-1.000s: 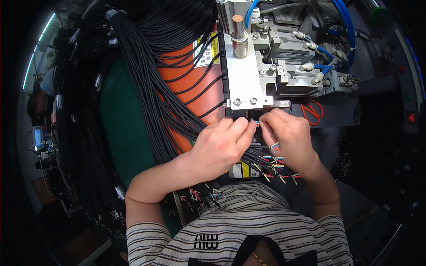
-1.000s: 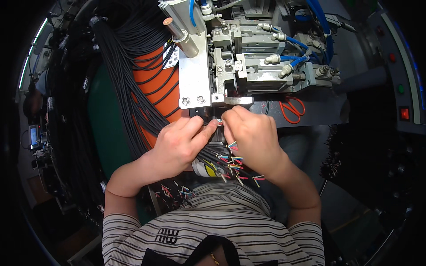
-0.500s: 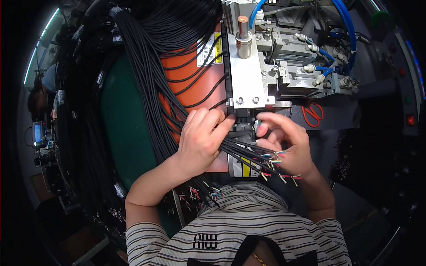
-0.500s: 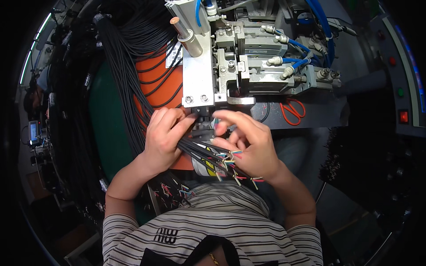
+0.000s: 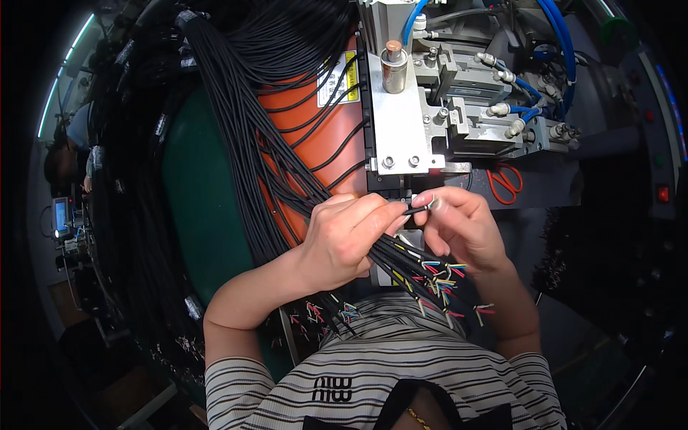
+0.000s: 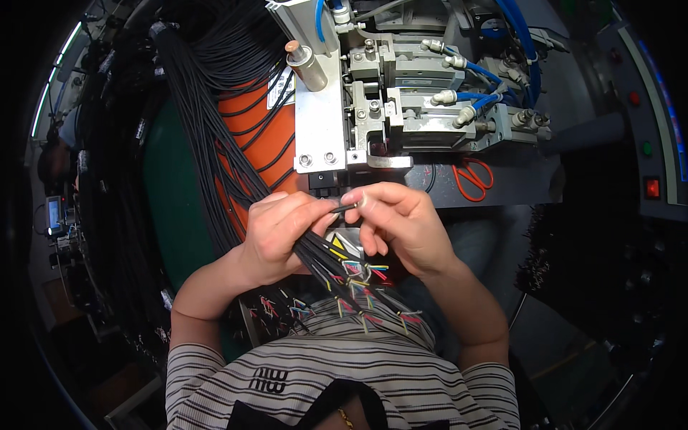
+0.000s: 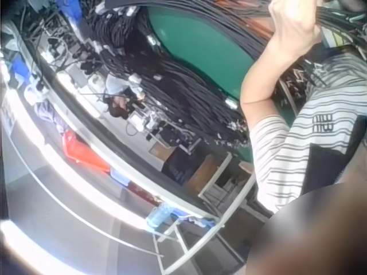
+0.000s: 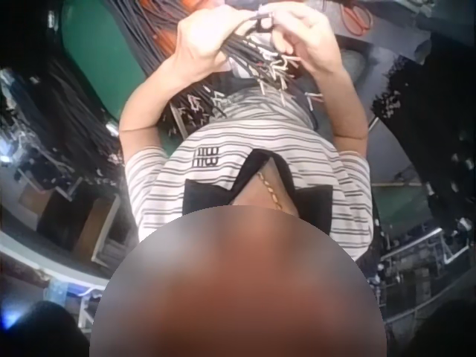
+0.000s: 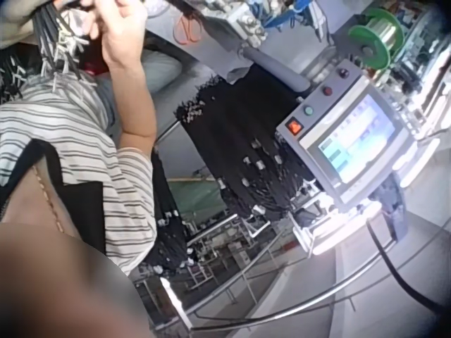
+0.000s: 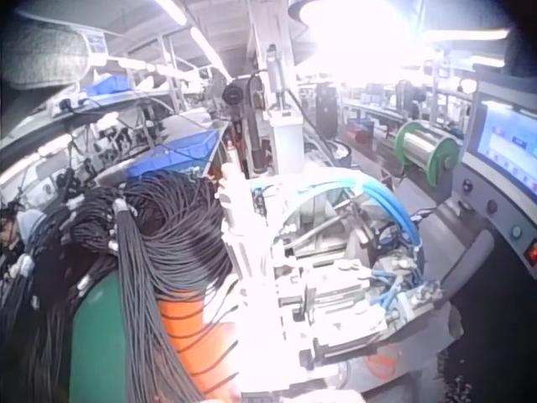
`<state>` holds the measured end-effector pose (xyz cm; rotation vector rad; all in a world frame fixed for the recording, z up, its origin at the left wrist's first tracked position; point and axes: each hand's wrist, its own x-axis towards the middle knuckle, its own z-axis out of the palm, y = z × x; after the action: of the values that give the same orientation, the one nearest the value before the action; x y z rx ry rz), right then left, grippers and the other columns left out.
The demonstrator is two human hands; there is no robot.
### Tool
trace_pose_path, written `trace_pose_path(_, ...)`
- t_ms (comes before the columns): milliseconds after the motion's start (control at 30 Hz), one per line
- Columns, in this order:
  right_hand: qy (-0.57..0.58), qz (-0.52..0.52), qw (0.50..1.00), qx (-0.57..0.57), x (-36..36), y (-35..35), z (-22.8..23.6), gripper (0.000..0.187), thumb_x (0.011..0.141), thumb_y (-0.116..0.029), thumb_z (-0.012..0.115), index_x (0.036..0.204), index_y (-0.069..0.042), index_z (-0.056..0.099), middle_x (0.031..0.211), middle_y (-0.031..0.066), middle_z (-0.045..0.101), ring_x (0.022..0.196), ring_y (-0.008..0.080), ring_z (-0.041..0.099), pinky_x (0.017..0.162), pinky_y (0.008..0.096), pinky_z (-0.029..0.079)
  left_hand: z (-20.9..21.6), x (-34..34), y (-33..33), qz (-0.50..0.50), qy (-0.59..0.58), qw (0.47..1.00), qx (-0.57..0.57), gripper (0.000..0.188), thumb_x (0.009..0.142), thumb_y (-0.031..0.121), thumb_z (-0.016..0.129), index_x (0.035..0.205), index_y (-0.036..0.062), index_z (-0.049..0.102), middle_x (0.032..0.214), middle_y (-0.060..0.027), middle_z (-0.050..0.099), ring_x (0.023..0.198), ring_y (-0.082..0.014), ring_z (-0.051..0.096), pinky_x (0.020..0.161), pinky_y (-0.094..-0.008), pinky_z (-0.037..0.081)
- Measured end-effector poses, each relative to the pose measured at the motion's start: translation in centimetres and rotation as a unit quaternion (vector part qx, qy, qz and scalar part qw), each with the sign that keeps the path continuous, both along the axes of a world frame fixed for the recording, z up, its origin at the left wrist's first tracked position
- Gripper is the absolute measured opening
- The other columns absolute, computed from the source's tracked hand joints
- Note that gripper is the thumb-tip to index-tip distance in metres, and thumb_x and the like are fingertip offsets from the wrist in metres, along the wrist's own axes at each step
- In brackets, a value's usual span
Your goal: Assembling a complex wiring harness using an automated industrial machine and touchscreen interface.
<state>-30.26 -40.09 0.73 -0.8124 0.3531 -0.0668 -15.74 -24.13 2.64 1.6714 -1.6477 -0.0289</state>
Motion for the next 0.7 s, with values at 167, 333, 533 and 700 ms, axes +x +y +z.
trace_pose_path(167,-0.037,-0.059,0.954,-0.291,0.2,1.5,-0.5,0.019,0.098,-0.007,0.054,0.11,0.004,0.063,0.09,0.0097,0.065,0.055,0.0081,0.054,0.048,0.019,0.04,0.0,-0.7,-0.5,-0.002,-0.041,0.999,0.015,0.033,0.077,0.01,0.072,0.105,-0.0031,0.06,0.073,-0.0078,0.06,0.056,-0.0234,0.058,0.051,-0.0331,0.042)
trace_pose_path(333,-0.01,-0.085,0.995,-0.049,0.3,1.4,0.6,0.018,0.097,-0.005,0.055,0.107,0.006,0.065,0.087,0.0097,0.065,0.055,0.0071,0.055,0.047,0.0186,0.039,0.8,-0.8,-0.4,0.011,-0.066,0.996,0.065,0.032,0.075,0.012,0.071,0.1,-0.0037,0.059,0.072,-0.008,0.058,0.055,-0.0239,0.058,0.05,-0.033,0.044)
trace_pose_path(533,0.006,-0.049,0.999,0.024,0.4,0.6,0.8,0.018,0.096,-0.002,0.056,0.108,0.007,0.065,0.083,0.0085,0.066,0.056,0.0074,0.056,0.047,0.019,0.04,0.2,-0.3,-0.8,0.01,0.039,0.998,0.048,0.012,0.082,-0.001,0.068,0.09,-0.0019,0.059,0.068,-0.0127,0.06,0.054,-0.0275,0.061,0.05,-0.0358,0.048)
trace_pose_path(700,-0.014,-0.058,0.99,-0.129,0.4,0.7,0.6,0.014,0.092,0.002,0.058,0.102,0.005,0.067,0.081,0.0077,0.066,0.053,0.0068,0.054,0.047,0.02,0.041,-0.5,0.0,-1.2,-0.014,0.075,0.997,0.011,0.013,0.08,0.0,0.069,0.088,-0.0016,0.06,0.067,-0.0118,0.06,0.052,-0.026,0.059,0.048,-0.0347,0.046)
